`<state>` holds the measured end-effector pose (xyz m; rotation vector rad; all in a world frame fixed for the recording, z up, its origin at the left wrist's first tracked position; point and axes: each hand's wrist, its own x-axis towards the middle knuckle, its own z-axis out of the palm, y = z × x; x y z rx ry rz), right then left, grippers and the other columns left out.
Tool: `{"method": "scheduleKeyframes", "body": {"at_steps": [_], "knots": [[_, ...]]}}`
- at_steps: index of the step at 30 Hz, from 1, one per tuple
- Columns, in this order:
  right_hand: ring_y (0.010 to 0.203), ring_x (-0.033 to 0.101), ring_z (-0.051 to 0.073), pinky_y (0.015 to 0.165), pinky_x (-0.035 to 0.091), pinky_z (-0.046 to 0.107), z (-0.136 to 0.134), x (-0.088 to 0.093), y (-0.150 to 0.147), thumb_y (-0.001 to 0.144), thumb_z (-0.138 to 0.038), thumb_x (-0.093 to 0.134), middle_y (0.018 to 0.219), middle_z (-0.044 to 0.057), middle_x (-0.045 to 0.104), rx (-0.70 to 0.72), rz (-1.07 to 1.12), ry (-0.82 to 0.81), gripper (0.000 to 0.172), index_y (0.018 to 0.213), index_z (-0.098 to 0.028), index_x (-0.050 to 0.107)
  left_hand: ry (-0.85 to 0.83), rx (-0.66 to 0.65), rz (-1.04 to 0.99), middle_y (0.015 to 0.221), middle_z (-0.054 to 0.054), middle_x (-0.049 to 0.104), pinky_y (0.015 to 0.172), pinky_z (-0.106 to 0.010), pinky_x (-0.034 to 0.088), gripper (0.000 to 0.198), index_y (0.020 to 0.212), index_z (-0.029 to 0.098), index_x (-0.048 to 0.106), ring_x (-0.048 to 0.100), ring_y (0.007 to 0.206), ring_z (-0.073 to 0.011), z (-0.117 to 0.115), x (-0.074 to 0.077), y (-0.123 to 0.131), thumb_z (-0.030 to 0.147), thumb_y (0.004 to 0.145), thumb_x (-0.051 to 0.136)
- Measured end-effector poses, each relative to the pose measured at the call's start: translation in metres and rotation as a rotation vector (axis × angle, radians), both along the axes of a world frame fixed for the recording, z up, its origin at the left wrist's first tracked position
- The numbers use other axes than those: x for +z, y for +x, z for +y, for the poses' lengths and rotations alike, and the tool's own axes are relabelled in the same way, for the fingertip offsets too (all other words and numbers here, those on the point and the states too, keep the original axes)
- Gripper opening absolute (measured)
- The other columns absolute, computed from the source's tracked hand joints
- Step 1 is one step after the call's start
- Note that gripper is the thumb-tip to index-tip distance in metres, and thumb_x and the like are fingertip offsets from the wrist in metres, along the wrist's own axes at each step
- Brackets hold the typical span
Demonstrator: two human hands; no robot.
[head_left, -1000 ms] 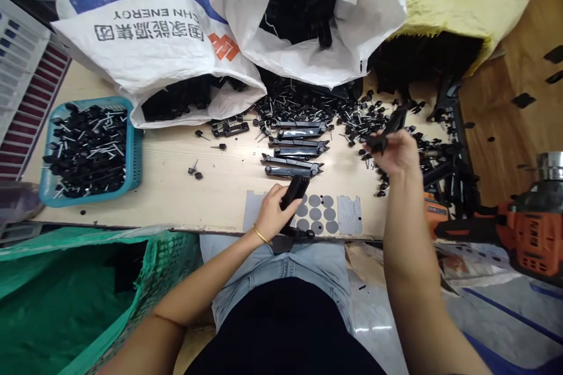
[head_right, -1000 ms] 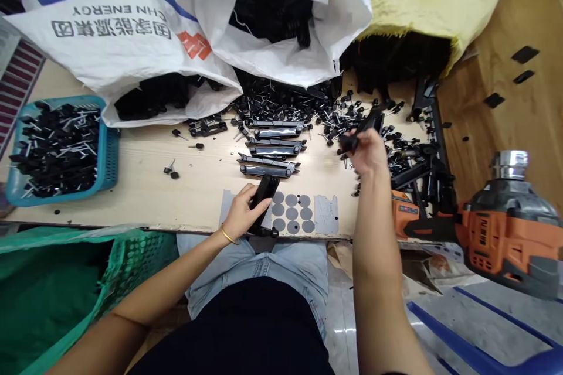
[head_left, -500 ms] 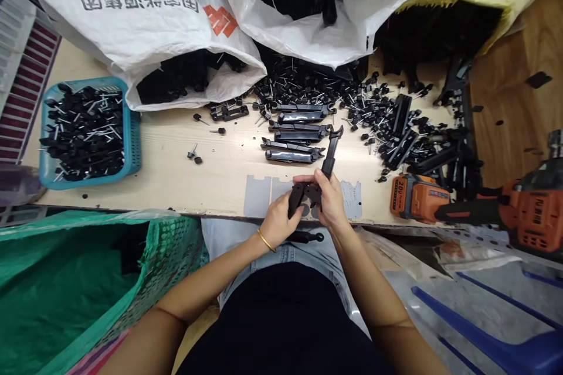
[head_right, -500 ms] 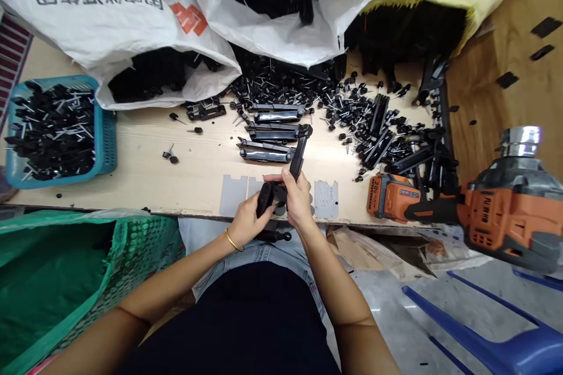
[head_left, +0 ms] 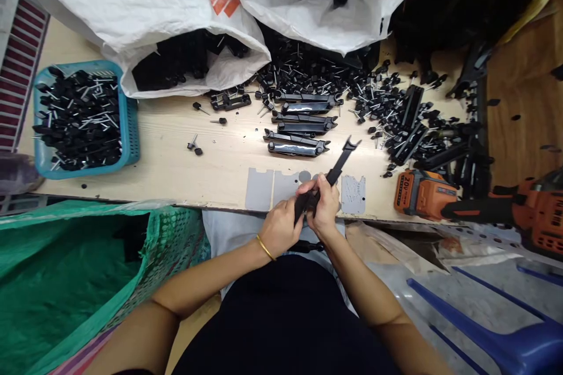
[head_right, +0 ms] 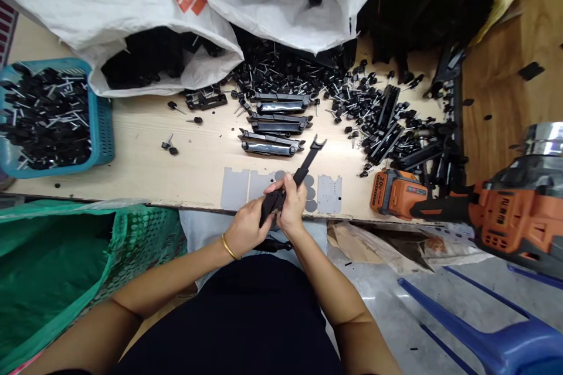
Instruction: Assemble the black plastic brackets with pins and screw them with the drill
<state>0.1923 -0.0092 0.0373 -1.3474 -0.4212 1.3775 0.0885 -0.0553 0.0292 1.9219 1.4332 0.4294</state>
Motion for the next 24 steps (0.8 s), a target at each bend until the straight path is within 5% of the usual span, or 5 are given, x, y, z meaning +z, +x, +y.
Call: {"method": "scheduleKeyframes", "body": {"at_steps": [5,11,17,24], "knots": [[0.046,0.054,0.011,0.046,0.044,0.023,-0.002,-0.008,0.000,0.079,-0.051,0.057,0.051,0.001,0.060,-0.034,0.046,0.002,0.042,0.054,-0.018,0.056,-0.064,-0.077,0.017,0.087,-0.011,0.067,0.072,-0.037,0.055,0.026,0.110,0.012,0.051,0.066,0.078,-0.0252,0.013,0.004,-0.007,0.019,0.085,0.048],[0.051,0.056,0.012,0.050,0.047,0.023,-0.001,-0.006,0.016,0.076,-0.044,0.064,0.053,0.000,0.059,0.240,0.152,-0.054,0.034,0.056,-0.017,0.056,-0.171,-0.259,0.034,0.091,-0.010,0.067,0.074,-0.036,0.054,0.026,0.109,0.014,0.053,0.067,0.083,-0.0253,0.025,0.007,-0.017,0.018,0.083,0.051],[0.051,0.057,0.010,0.052,0.048,0.022,-0.011,-0.002,-0.004,0.076,-0.043,0.063,0.062,-0.004,0.062,-0.146,0.074,0.029,0.027,0.069,-0.020,0.051,-0.161,-0.027,0.013,0.089,-0.013,0.067,0.073,-0.040,0.055,0.024,0.107,0.012,0.052,0.067,0.082,-0.0275,0.009,0.009,0.000,0.018,0.084,0.047],[0.050,0.059,0.011,0.053,0.050,0.024,-0.009,-0.002,-0.003,0.075,-0.047,0.063,0.057,-0.002,0.060,-0.066,0.065,-0.031,0.032,0.064,-0.018,0.053,-0.133,-0.107,-0.016,0.086,-0.010,0.067,0.070,-0.035,0.055,0.019,0.103,0.015,0.052,0.067,0.077,-0.0242,0.013,0.010,-0.007,0.022,0.086,0.048]]}}
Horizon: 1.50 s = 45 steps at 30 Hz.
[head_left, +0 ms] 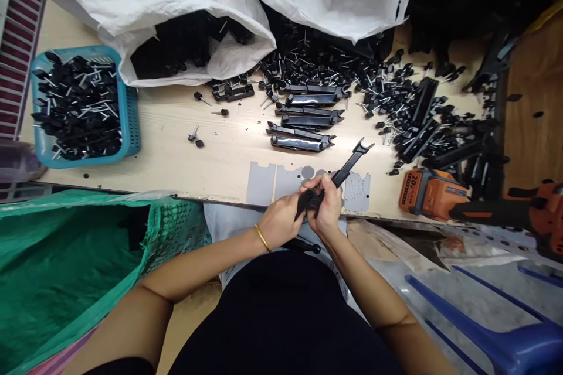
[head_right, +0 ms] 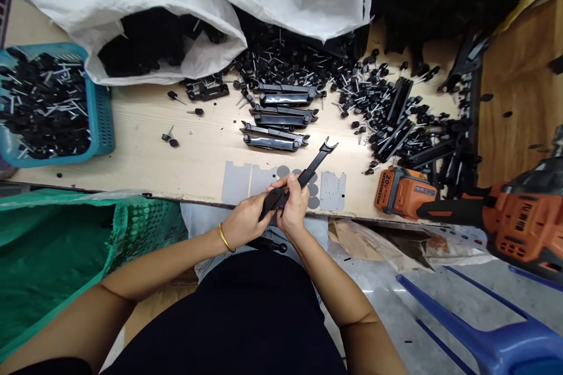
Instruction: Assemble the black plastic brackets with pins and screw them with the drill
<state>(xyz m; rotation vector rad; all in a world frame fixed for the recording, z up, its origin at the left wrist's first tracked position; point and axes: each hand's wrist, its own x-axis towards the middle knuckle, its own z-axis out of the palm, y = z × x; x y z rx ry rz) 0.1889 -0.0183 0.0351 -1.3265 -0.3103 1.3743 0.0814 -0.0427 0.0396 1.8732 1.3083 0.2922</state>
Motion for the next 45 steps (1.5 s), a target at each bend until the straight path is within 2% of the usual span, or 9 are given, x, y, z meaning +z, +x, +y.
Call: {"method": "scheduleKeyframes", "body": {"at_steps": [7,12,19,28,30,34,39,42,45], "knots": [[0.051,0.059,0.011,0.053,0.050,0.024,0.008,0.012,0.004,0.077,-0.049,0.062,0.057,-0.002,0.060,-0.046,-0.025,0.044,0.034,0.063,-0.019,0.055,-0.023,0.008,0.040,0.089,-0.010,0.067,0.072,-0.035,0.054,0.021,0.106,0.014,0.052,0.066,0.081,-0.0248,0.012,0.011,0.001,0.019,0.085,0.050],[0.056,0.060,0.013,0.057,0.052,0.026,0.011,0.024,0.020,0.077,-0.042,0.066,0.056,-0.002,0.058,0.187,0.025,0.103,0.030,0.061,-0.020,0.054,0.041,-0.144,-0.069,0.093,-0.007,0.065,0.078,-0.034,0.054,0.019,0.106,0.017,0.051,0.065,0.088,-0.0224,0.021,0.013,-0.006,0.019,0.086,0.051],[0.053,0.058,0.011,0.057,0.050,0.025,0.009,0.025,0.000,0.084,-0.041,0.057,0.055,-0.002,0.057,-0.027,0.024,0.212,0.034,0.059,-0.018,0.056,0.102,0.087,-0.016,0.091,-0.011,0.065,0.077,-0.038,0.055,0.021,0.105,0.013,0.048,0.065,0.087,-0.0250,0.003,0.021,0.011,0.014,0.084,0.048],[0.061,0.063,0.011,0.062,0.052,0.025,0.014,0.002,0.001,0.075,-0.048,0.065,0.065,-0.002,0.064,-0.127,-0.001,0.088,0.032,0.068,-0.018,0.056,-0.076,-0.170,0.060,0.105,-0.010,0.066,0.084,-0.034,0.054,0.029,0.116,0.014,0.052,0.065,0.096,-0.0233,0.049,0.017,-0.007,0.015,0.086,0.053],[0.066,0.065,0.014,0.063,0.053,0.027,0.012,-0.005,0.020,0.071,-0.053,0.068,0.070,0.001,0.067,0.054,-0.047,0.013,0.036,0.072,-0.018,0.059,-0.035,-0.258,0.155,0.109,-0.010,0.063,0.084,-0.032,0.053,0.031,0.116,0.015,0.054,0.064,0.098,-0.0228,0.071,0.011,-0.009,0.016,0.085,0.057],[0.054,0.060,0.016,0.055,0.050,0.030,0.002,-0.006,0.075,0.073,-0.060,0.064,0.058,0.003,0.062,0.675,-0.355,-0.155,0.044,0.066,-0.018,0.055,0.166,-0.350,0.433,0.111,-0.012,0.059,0.083,-0.035,0.051,0.026,0.110,0.013,0.060,0.059,0.105,-0.0262,0.099,-0.001,-0.011,0.009,0.084,0.056],[0.093,0.060,0.025,0.084,0.048,0.041,0.009,-0.008,0.093,0.083,-0.044,0.061,0.097,0.011,0.067,0.771,-1.285,0.332,0.030,0.096,-0.017,0.062,0.379,-0.291,0.345,0.114,-0.014,0.060,0.090,-0.038,0.048,0.039,0.126,0.009,0.050,0.057,0.106,-0.0255,0.090,-0.023,-0.012,0.007,0.087,0.052],[0.108,0.054,0.029,0.091,0.044,0.044,0.025,-0.027,0.081,0.084,-0.040,0.063,0.119,0.016,0.060,0.905,-1.455,0.532,0.048,0.123,-0.014,0.054,0.424,-0.282,0.258,0.112,-0.012,0.063,0.089,-0.035,0.047,0.036,0.122,0.011,0.053,0.058,0.103,-0.0233,0.085,-0.039,-0.015,0.014,0.087,0.059],[0.100,0.057,0.027,0.083,0.043,0.039,0.036,-0.045,0.076,0.088,-0.037,0.058,0.111,0.015,0.065,0.970,-1.505,0.612,0.043,0.124,-0.012,0.054,0.482,-0.284,0.258,0.104,-0.009,0.065,0.082,-0.032,0.048,0.031,0.116,0.013,0.056,0.060,0.096,-0.0220,0.086,-0.048,-0.017,0.020,0.087,0.062]]}}
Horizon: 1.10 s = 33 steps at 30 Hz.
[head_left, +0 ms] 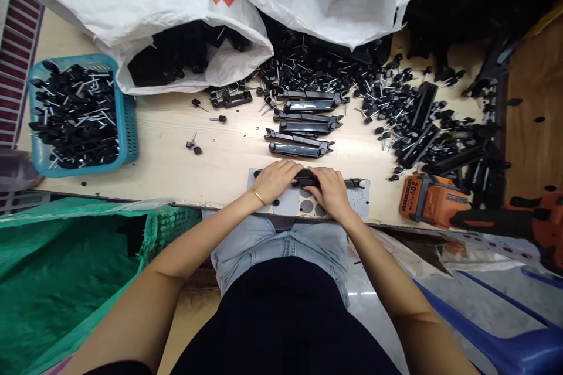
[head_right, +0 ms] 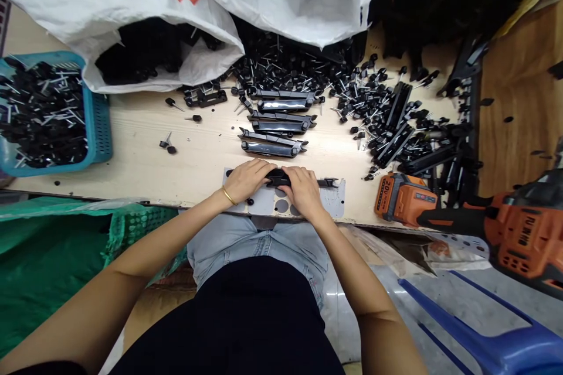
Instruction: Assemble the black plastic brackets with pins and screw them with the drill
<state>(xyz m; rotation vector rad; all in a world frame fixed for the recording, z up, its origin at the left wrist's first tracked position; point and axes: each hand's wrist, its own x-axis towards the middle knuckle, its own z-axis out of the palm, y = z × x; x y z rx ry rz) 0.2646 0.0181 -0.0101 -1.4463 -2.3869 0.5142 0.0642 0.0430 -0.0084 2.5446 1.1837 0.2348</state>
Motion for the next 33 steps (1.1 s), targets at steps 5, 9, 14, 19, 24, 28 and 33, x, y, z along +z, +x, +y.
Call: {"method": "scheduleKeyframes", "body": {"at_steps": [5,9,14,19,24,28,33], "knots": [[0.097,0.058,0.025,0.080,0.041,0.037,0.005,-0.008,0.012,0.091,-0.042,0.052,0.108,0.013,0.067,0.104,0.030,0.013,0.042,0.122,-0.013,0.056,0.038,-0.063,0.017,0.097,-0.008,0.065,0.079,-0.031,0.047,0.029,0.111,0.013,0.057,0.061,0.091,-0.0211,0.004,0.001,-0.002,0.028,0.087,0.062],[0.097,0.058,0.026,0.080,0.041,0.038,0.004,-0.007,0.012,0.091,-0.041,0.053,0.109,0.014,0.068,0.088,0.042,-0.002,0.043,0.123,-0.013,0.057,0.036,-0.073,0.017,0.099,-0.008,0.065,0.080,-0.031,0.047,0.028,0.111,0.013,0.057,0.060,0.092,-0.0207,0.004,0.004,-0.002,0.029,0.088,0.060],[0.097,0.061,0.024,0.083,0.045,0.038,0.010,0.009,0.019,0.089,-0.042,0.056,0.108,0.011,0.069,0.086,0.115,-0.178,0.036,0.115,-0.017,0.064,0.018,-0.109,0.016,0.100,-0.007,0.065,0.082,-0.031,0.047,0.030,0.113,0.014,0.056,0.059,0.095,-0.0208,0.007,0.005,-0.002,0.029,0.087,0.062],[0.086,0.061,0.021,0.083,0.047,0.039,0.064,0.021,0.058,0.091,-0.034,0.044,0.098,0.010,0.068,-0.343,0.146,-0.155,0.030,0.101,-0.017,0.066,-0.044,-0.154,0.042,0.102,-0.009,0.064,0.084,-0.033,0.048,0.038,0.117,0.012,0.055,0.059,0.098,-0.0224,0.007,0.008,0.010,0.026,0.084,0.067],[0.101,0.053,0.029,0.092,0.040,0.049,0.140,0.002,0.077,0.077,-0.022,0.056,0.104,0.015,0.059,-0.618,-0.054,0.096,0.027,0.102,-0.014,0.062,0.017,-0.144,-0.089,0.116,-0.013,0.060,0.094,-0.038,0.045,0.046,0.129,0.012,0.046,0.055,0.108,-0.0235,-0.002,0.016,0.007,0.023,0.086,0.060],[0.089,0.055,0.024,0.088,0.042,0.045,0.151,-0.003,0.088,0.074,-0.019,0.058,0.095,0.013,0.060,-0.652,-0.031,0.134,0.020,0.092,-0.015,0.065,0.150,0.224,-0.210,0.109,-0.012,0.060,0.089,-0.041,0.047,0.032,0.121,0.014,0.052,0.056,0.101,-0.0242,0.008,0.014,-0.038,0.017,0.090,0.046],[0.068,0.057,0.015,0.070,0.050,0.034,0.088,0.023,0.086,0.073,-0.025,0.066,0.086,0.007,0.063,-0.640,0.333,-0.011,0.021,0.092,-0.016,0.065,0.195,0.776,-0.237,0.111,-0.015,0.057,0.096,-0.049,0.042,0.032,0.105,0.017,0.060,0.050,0.109,-0.0314,0.066,-0.012,-0.115,0.008,0.076,0.053]]}}
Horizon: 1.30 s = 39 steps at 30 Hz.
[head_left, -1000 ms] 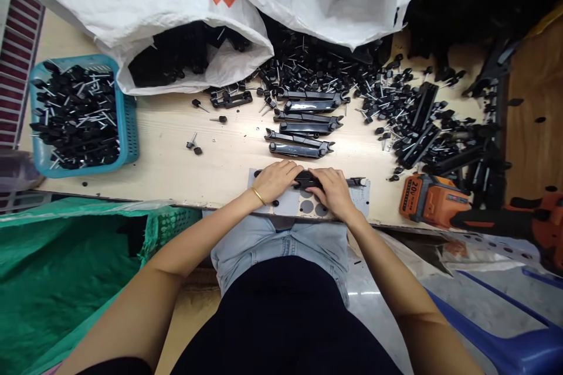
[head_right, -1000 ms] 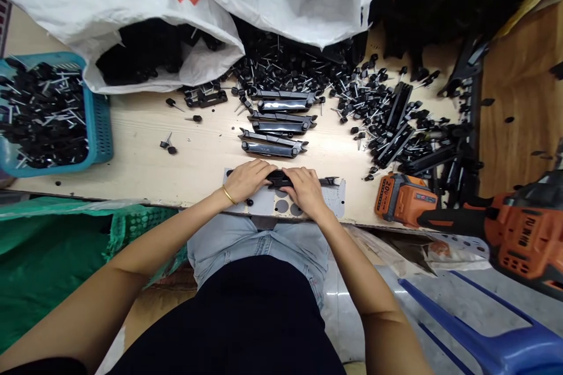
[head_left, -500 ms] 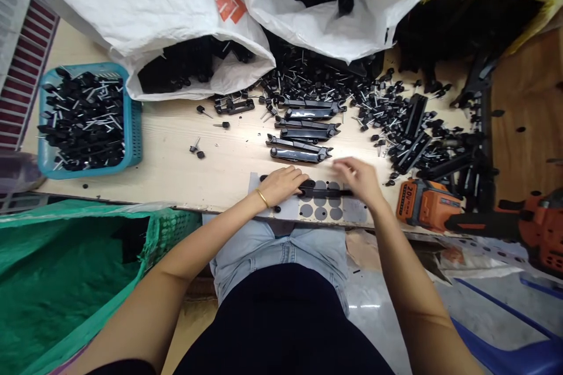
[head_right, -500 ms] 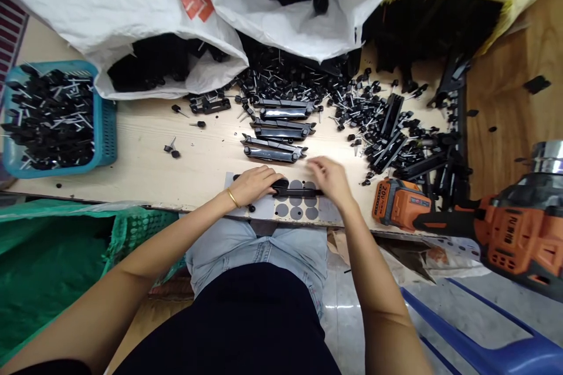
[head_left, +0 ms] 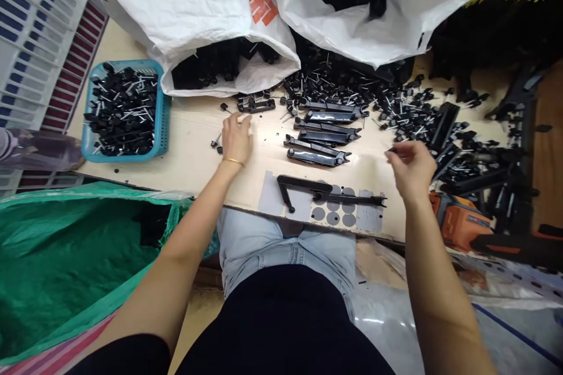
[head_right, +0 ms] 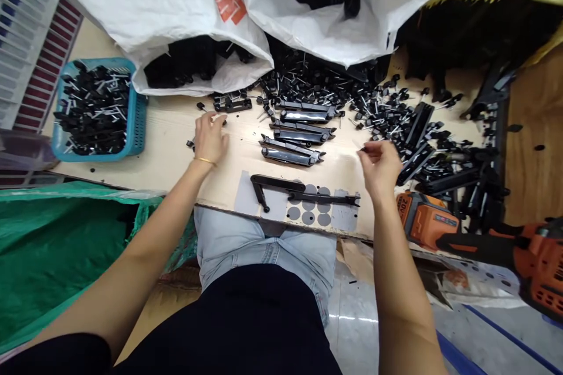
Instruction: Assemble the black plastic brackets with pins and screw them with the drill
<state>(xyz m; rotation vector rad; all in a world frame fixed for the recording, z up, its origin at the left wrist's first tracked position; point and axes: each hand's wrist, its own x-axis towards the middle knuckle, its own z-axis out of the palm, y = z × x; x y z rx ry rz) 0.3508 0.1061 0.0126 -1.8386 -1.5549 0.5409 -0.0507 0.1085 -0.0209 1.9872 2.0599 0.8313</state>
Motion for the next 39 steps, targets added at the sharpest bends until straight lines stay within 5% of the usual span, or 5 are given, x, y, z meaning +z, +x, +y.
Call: {"method": "scheduleKeyframes", "body": {"at_steps": [5,16,23,28,39], "knots": [[0.082,0.063,0.017,0.069,0.053,0.031,-0.070,0.029,-0.043,0.082,-0.033,0.064,0.089,0.005,0.066,0.407,0.149,-0.127,0.018,0.094,-0.020,0.069,-0.016,0.038,-0.171,0.081,-0.005,0.059,0.092,-0.041,0.046,0.020,0.082,0.020,0.062,0.057,0.085,-0.0218,0.023,-0.010,-0.022,0.006,0.072,0.052],[0.092,0.057,0.023,0.066,0.047,0.031,-0.081,0.040,-0.082,0.093,-0.017,0.041,0.098,0.010,0.059,0.768,-0.441,-0.023,0.024,0.103,-0.019,0.063,-0.211,-0.075,-0.931,0.091,-0.003,0.064,0.068,-0.024,0.056,0.026,0.097,0.017,0.055,0.064,0.072,-0.0103,-0.083,0.023,0.052,0.025,0.074,0.065],[0.061,0.054,0.019,0.051,0.034,0.029,-0.083,0.033,-0.099,0.093,-0.026,0.042,0.082,0.009,0.061,0.562,-0.539,-0.133,0.021,0.096,-0.017,0.061,-0.097,-0.154,-0.554,0.088,-0.003,0.064,0.069,-0.023,0.055,0.013,0.093,0.017,0.060,0.063,0.072,-0.0105,-0.088,0.022,0.060,0.016,0.080,0.060],[0.081,0.061,0.022,0.068,0.048,0.033,-0.092,0.017,-0.089,0.096,-0.030,0.042,0.089,0.009,0.067,0.557,-0.428,0.029,0.025,0.104,-0.018,0.063,0.032,-0.432,-0.198,0.094,-0.007,0.067,0.081,-0.028,0.055,0.020,0.098,0.018,0.063,0.065,0.091,-0.0151,-0.095,0.028,0.058,0.010,0.089,0.047],[0.099,0.057,0.028,0.092,0.045,0.051,-0.111,-0.034,-0.065,0.091,-0.028,0.050,0.104,0.013,0.063,0.676,-0.381,0.079,0.063,0.148,-0.018,0.026,-0.041,-0.470,-0.371,0.094,-0.006,0.074,0.080,-0.030,0.057,0.018,0.097,0.019,0.069,0.070,0.086,-0.0162,-0.091,0.025,0.042,0.032,0.089,0.060]]}}
